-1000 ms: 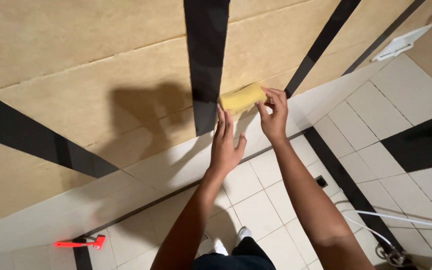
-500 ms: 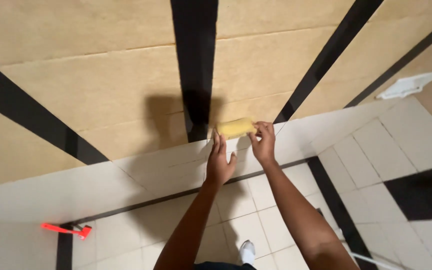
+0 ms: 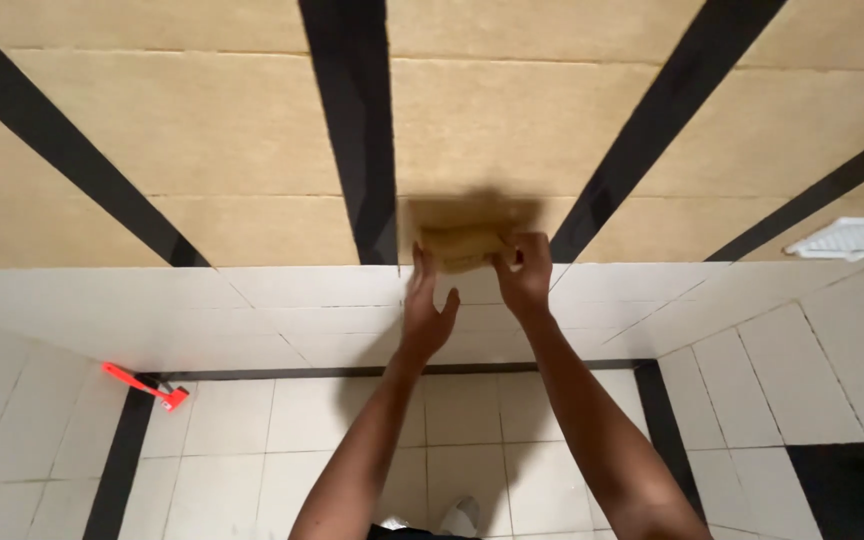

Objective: The person scrubs the tiled walls of a bathroom using a yellow sponge. They move systematically along the wall, cleaning the grout lines and tile surfaces from a standing position.

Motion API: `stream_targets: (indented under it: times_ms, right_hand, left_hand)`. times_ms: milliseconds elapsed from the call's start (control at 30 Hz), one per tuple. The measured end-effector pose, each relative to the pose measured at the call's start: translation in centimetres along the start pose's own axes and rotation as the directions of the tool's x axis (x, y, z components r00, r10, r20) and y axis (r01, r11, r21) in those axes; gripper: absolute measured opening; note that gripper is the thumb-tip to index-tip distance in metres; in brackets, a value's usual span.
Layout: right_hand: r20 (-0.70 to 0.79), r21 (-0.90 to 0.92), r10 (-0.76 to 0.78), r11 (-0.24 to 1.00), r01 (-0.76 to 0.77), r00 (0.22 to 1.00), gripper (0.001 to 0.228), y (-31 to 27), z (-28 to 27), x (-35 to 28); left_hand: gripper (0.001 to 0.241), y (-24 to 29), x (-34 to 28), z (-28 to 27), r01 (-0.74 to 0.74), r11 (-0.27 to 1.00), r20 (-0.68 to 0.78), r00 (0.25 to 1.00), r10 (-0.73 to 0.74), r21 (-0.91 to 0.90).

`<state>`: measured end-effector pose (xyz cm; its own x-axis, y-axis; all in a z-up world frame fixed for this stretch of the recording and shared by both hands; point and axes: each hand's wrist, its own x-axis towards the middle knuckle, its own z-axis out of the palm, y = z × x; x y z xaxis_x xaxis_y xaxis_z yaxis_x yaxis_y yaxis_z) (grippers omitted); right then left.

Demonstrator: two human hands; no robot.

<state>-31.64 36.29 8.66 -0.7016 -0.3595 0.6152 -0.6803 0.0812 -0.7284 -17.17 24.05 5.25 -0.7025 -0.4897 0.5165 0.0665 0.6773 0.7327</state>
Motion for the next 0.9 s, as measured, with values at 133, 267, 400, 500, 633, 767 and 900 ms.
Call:
stream_targets:
  times_ms: [133, 267, 400, 500, 633, 767, 900]
  right_hand:
    - [-0.002, -0.081, -0.077, 0.994, 0.077, 0.997, 0.027, -2.2, -1.9, 2.8]
    - [-0.014, -0.059, -0.177, 0.983, 0.176, 0.984, 0.038, -3.7, -2.8, 3.7]
    - [0.023, -0.084, -0.15, 0.985, 0.152, 0.988, 0.04, -2.5, -2.7, 3.1]
    - [0.021, -0.09, -0.127, 0.988, 0.128, 0.992, 0.039, -1.5, -2.2, 2.6]
    - [0.024, -0.13, -0.104, 0.986, 0.106, 0.994, 0.035, 0.6, -1.3, 1.6]
    - [0.013, -0.125, -0.05, 0.991, 0.051, 0.999, 0.028, 2.6, -0.5, -0.1]
    - [0.029, -0.152, 0.191, 0.971, -0.185, 0.981, 0.03, 1.0, -0.1, -0.6]
  left_hand:
    - [0.082, 4.6, 2.4, -1.0, 0.203, 0.977, 0.071, 0.977, -0.199, -0.061]
    - [0.093, 5.6, 3.1, -0.9, 0.082, 0.995, -0.023, 0.996, -0.083, -0.056]
    - [0.097, 5.2, 3.0, -0.5, 0.139, 0.989, 0.064, 0.989, -0.135, -0.052]
    - [0.092, 5.2, 3.3, -0.7, 0.219, 0.974, 0.141, 0.967, -0.21, -0.056]
    - [0.08, 3.5, 2.9, -0.5, 0.292, 0.952, 0.213, 0.928, -0.305, 0.088]
    - [0.078, 1.1, 1.9, 0.5, 0.046, 0.995, 0.134, 0.989, -0.057, 0.086]
    - [0.077, 0.0, 1.7, 0.7, -0.028, 0.991, 0.128, 0.992, 0.011, 0.129]
